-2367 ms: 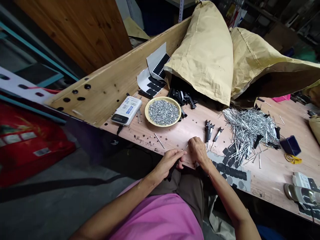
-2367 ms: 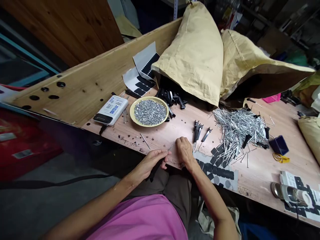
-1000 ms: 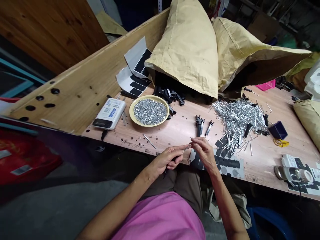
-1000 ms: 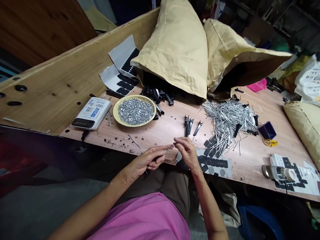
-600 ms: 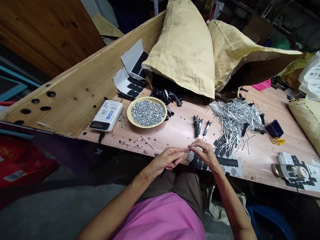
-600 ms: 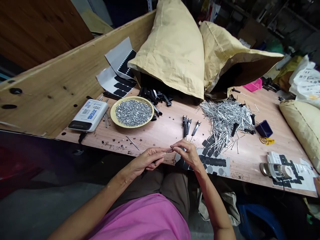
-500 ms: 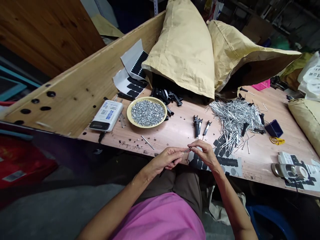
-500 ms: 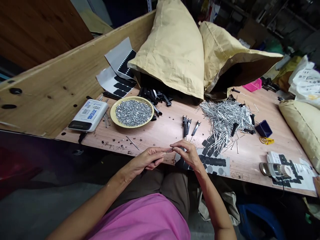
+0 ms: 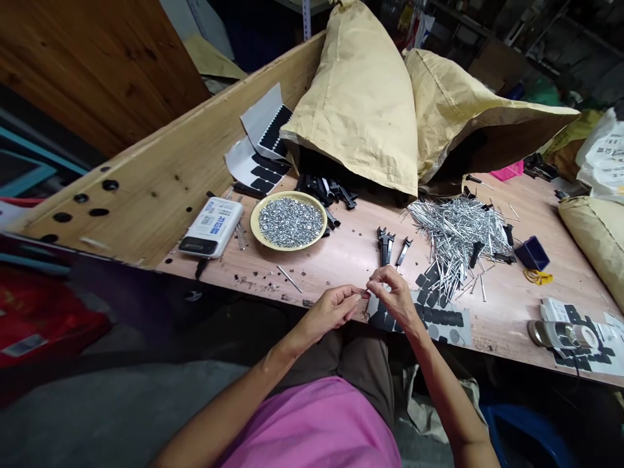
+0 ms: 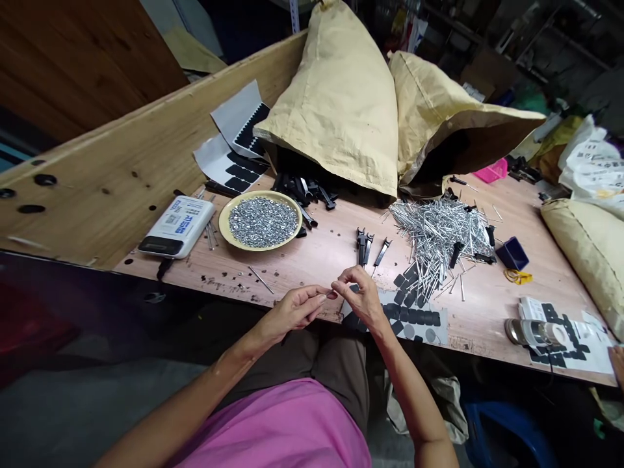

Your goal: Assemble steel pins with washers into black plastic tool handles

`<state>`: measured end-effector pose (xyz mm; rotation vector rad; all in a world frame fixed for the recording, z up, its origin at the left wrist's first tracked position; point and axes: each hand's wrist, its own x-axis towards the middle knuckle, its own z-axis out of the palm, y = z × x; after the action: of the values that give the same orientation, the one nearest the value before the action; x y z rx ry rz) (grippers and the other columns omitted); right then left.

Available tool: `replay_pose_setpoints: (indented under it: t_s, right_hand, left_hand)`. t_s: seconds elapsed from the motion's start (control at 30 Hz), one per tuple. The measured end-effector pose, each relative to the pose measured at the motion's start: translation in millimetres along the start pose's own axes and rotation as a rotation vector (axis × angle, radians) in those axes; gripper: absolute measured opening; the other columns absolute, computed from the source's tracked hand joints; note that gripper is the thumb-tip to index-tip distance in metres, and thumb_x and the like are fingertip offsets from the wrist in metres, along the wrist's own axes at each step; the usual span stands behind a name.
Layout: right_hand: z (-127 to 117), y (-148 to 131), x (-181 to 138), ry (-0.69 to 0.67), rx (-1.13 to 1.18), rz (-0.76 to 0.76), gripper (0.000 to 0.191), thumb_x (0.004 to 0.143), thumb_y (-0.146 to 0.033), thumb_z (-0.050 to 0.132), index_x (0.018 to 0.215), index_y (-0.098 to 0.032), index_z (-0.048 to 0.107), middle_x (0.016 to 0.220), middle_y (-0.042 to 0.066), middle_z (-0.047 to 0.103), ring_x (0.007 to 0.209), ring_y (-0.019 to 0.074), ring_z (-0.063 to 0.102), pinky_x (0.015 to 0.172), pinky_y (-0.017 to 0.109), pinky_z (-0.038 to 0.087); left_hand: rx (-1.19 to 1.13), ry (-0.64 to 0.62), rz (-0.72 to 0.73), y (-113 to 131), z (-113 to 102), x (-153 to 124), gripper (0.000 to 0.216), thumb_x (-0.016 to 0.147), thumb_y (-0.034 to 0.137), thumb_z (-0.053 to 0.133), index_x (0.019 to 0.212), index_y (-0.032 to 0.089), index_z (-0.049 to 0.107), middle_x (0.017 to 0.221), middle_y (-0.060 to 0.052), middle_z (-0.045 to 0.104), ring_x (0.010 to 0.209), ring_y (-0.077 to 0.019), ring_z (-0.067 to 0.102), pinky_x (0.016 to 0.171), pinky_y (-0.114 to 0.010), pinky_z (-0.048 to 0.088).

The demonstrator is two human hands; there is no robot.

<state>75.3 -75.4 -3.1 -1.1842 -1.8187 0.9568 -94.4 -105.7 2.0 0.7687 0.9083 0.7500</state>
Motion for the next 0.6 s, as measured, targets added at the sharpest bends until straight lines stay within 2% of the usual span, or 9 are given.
replay_pose_setpoints:
  t_s: [0.17,0.23,0.3,0.43,0.6]
  right_hand:
    - [4,2,6,-0.061,0.094,0.137,0.041,0.090,-0.055,0.040,0.097,-0.022,0.064,0.103,0.007,0.059,0.090,0.0154,0.061,0.080,0.031,0.048]
    - [4,4,10,-0.056,0.099,0.134,0.036,0.087,-0.054,0.048,0.087,-0.021,0.065,0.098,0.006,0.060,0.096,0.0171,0.060,0.084,0.031,0.047]
    - [6,7,14,-0.024,0.096,0.141,0.035,0.082,-0.053,0.056,0.073,-0.021,0.063,0.089,0.004,0.059,0.091,0.0173,0.060,0.080,0.030,0.047]
    - [13,15,21,0.010,0.107,0.201,0.033,0.081,-0.053,0.056,0.075,-0.021,0.061,0.086,0.001,0.056,0.069,0.0122,0.058,0.065,0.027,0.048]
    - [18,19,29,0.011,-0.089,0.273,0.035,0.082,-0.049,0.054,0.062,-0.020,0.054,0.068,-0.001,0.052,0.065,0.0130,0.053,0.063,0.026,0.044]
  left_hand:
    - [0.001,0.059,0.013,1,1,2,0.046,0.069,0.053,0.064,0.093,0.013,0.062,0.048,0.010,0.038,0.036,-0.0019,0.021,0.037,-0.017,0.012]
    - [0.016,0.063,0.027,1,0,5,0.045,0.070,0.053,0.063,0.093,0.014,0.063,0.049,0.010,0.038,0.036,-0.0019,0.021,0.037,-0.017,0.013]
    - [0.049,0.088,0.062,0,-1,8,0.042,0.072,0.051,0.061,0.092,0.014,0.063,0.049,0.009,0.039,0.036,-0.0022,0.023,0.037,-0.018,0.014]
    - [0.127,0.159,0.136,-5,1,15,0.035,0.076,0.047,0.055,0.089,0.015,0.061,0.052,0.008,0.044,0.035,-0.0036,0.030,0.037,-0.018,0.022]
    - [0.329,0.232,0.126,-7,1,27,0.021,0.082,0.035,0.047,0.078,0.018,0.058,0.056,0.006,0.051,0.042,-0.0081,0.047,0.046,-0.020,0.036]
